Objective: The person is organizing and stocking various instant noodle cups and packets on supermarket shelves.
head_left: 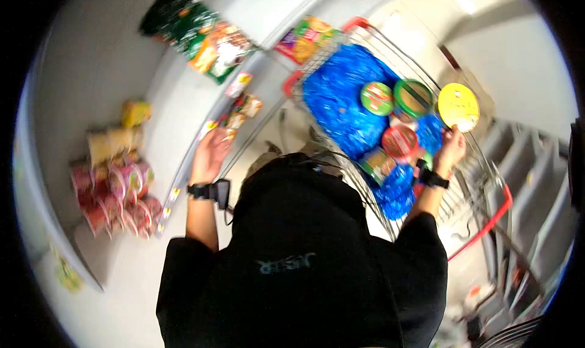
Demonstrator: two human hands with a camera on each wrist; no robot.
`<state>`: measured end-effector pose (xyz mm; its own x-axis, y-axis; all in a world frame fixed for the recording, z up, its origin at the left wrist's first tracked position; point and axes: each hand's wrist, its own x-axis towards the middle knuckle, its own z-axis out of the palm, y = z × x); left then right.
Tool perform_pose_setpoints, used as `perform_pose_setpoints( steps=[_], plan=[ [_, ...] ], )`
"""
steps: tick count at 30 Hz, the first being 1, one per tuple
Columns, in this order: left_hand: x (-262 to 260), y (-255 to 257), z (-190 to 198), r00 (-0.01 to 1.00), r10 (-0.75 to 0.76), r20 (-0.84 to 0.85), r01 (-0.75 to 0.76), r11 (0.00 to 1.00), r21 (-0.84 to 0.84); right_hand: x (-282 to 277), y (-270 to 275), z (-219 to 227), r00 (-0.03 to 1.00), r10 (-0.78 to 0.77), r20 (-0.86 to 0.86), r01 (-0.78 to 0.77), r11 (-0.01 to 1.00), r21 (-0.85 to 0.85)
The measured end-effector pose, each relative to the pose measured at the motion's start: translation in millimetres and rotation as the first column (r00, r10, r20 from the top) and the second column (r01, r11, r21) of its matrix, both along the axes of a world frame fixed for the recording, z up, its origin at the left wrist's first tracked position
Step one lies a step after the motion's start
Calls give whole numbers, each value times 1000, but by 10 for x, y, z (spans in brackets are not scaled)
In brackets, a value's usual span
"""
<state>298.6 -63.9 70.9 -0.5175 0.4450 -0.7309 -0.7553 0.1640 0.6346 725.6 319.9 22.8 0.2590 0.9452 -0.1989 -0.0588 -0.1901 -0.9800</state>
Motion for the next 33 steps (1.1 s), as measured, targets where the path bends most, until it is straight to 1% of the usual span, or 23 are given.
perform_pose_setpoints(
  steps=[1,3,5,6,7,8,9,11,12,13,14,15,17,18,20,21,24,25,27,29,30,31,33],
  plan=[
    [12,-25,185,997,48,-59,-51,997,-52,-356,14,66,994,85,-71,-87,996,-18],
    [-30,-366,263,992,114,-57,-115,993,-6,-851,132,-24,929,358,-94,-352,933,70],
    [79,-265,225,995,86,-52,-81,993,89,-1346,-109,419,819,533,-215,-540,841,30],
    [74,-441,317,980,179,-86,-171,981,93,-1787,-87,109,701,684,-202,-702,711,-30],
    [130,-292,220,985,151,-79,-146,987,63,-1824,-142,150,695,685,-218,-707,706,-37],
    [158,-267,163,982,167,-84,-161,984,75,-1955,-164,-89,601,774,-197,-797,598,-82],
    [201,-417,166,965,254,-64,-248,965,88,-2444,-195,-254,425,888,-176,-905,413,-102],
    [199,-607,174,956,292,-33,-288,953,96,-2880,-563,-11,332,891,-309,-942,328,-67],
    [224,-777,178,928,369,-51,-361,924,126,-3339,-745,112,230,923,-308,-973,220,-67],
    [274,-968,275,929,361,-76,-348,926,145,-3448,-1031,287,208,925,-318,-978,197,-68],
    [360,-1019,246,903,422,-82,-413,904,112,-3717,-1175,285,92,924,-372,-996,85,-36],
    [388,-1423,135,858,511,-49,-493,848,195,-4233,-1547,525,-62,941,-332,-998,-62,9],
    [396,-1711,99,836,548,-26,-526,814,245,-4553,-1849,553,-123,942,-313,-992,-123,20],
    [404,-1883,37,784,620,-30,-589,759,280,-4977,-2162,735,-184,941,-284,-983,-181,35],
    [502,-2059,106,753,656,-47,-630,740,237,-5389,-2527,817,-180,922,-342,-983,-177,42],
    [494,-2401,1,699,716,4,-683,665,302,-5884,-3003,1034,-224,935,-276,-974,-221,42],
    [514,-2846,-35,579,815,-10,-770,551,321,-6627,-3555,1135,-266,936,-231,-963,-250,99],
    [504,-2916,-44,566,824,-10,-783,541,308,-6694,-3585,1080,-277,932,-235,-960,-259,106],
    [532,-3242,-144,485,874,-20,-828,466,313,-7696,-3764,645,-541,778,-319,-838,-531,125],
    [549,-3331,-125,457,889,-32,-844,445,300,-7604,-4030,828,-307,894,-327,-949,-312,40],
    [507,-3410,-164,432,902,-14,-864,419,280,-7496,-4227,950,-166,950,-264,-980,-188,-60],
    [478,-3465,-197,442,897,-14,-861,429,273,-7761,-4207,647,-210,946,-246,-970,-234,-73],
    [405,-3571,-273,421,907,8,-877,404,260,-7834,-4217,560,-164,959,-229,-957,-211,-197]
  ],
)
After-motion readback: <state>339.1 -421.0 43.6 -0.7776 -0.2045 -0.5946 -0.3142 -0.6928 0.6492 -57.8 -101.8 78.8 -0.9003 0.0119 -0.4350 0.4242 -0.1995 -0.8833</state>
